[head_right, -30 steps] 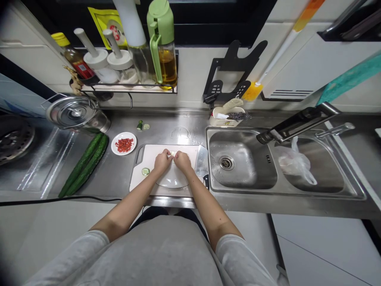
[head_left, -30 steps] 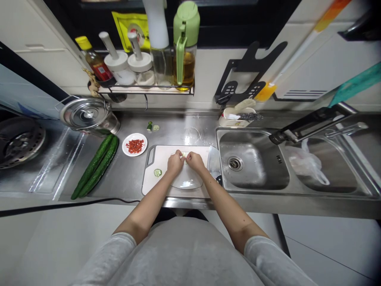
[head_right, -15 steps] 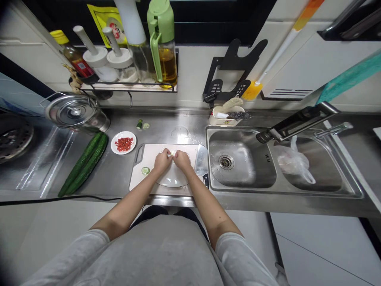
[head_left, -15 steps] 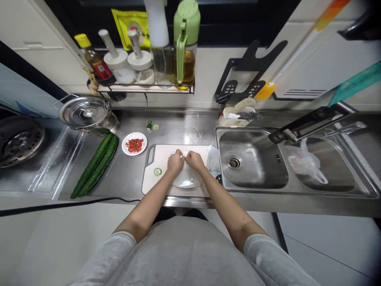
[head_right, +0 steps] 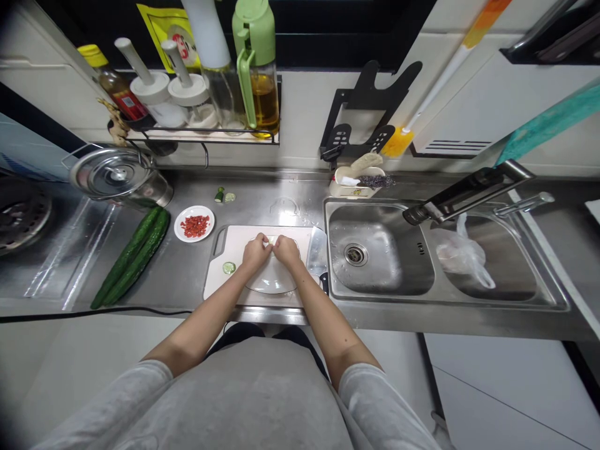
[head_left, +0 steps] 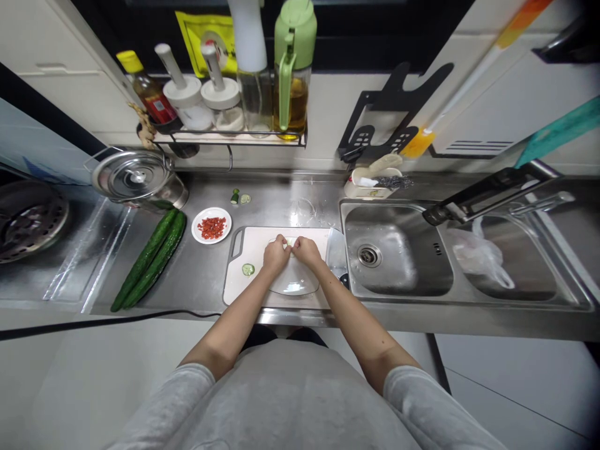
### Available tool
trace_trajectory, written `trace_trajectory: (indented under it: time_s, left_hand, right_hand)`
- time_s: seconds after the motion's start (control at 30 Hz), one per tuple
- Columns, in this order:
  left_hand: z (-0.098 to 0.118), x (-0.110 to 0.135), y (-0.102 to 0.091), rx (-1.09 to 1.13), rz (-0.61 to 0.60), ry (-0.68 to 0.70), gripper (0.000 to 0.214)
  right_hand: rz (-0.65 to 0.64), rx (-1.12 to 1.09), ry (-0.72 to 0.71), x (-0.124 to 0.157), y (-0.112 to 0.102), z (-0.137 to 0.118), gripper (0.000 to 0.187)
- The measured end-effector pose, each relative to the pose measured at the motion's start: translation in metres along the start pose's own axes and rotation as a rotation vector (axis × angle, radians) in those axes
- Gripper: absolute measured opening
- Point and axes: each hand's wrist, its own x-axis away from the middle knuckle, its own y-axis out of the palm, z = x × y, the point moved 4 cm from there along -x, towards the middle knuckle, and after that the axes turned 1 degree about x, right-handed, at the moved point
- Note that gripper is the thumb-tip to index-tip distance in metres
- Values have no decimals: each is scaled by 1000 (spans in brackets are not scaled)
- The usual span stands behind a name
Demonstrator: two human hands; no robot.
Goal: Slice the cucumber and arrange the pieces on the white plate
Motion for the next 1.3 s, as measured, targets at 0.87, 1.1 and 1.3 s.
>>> trace_trajectory:
  time_s: [0.87, 1.1, 1.3]
  left_hand:
    - [-128, 71, -78, -18, 80, -197, 19]
    - [-125, 80, -70, -57, 117, -222, 21]
    - [-122, 82, -66, -77, 129, -233, 26]
  right_hand:
    - [198, -162, -104, 20, -28, 5, 16]
    - [255, -284, -76, 76, -40, 22, 16]
    - [230, -288, -56, 113, -30, 27, 19]
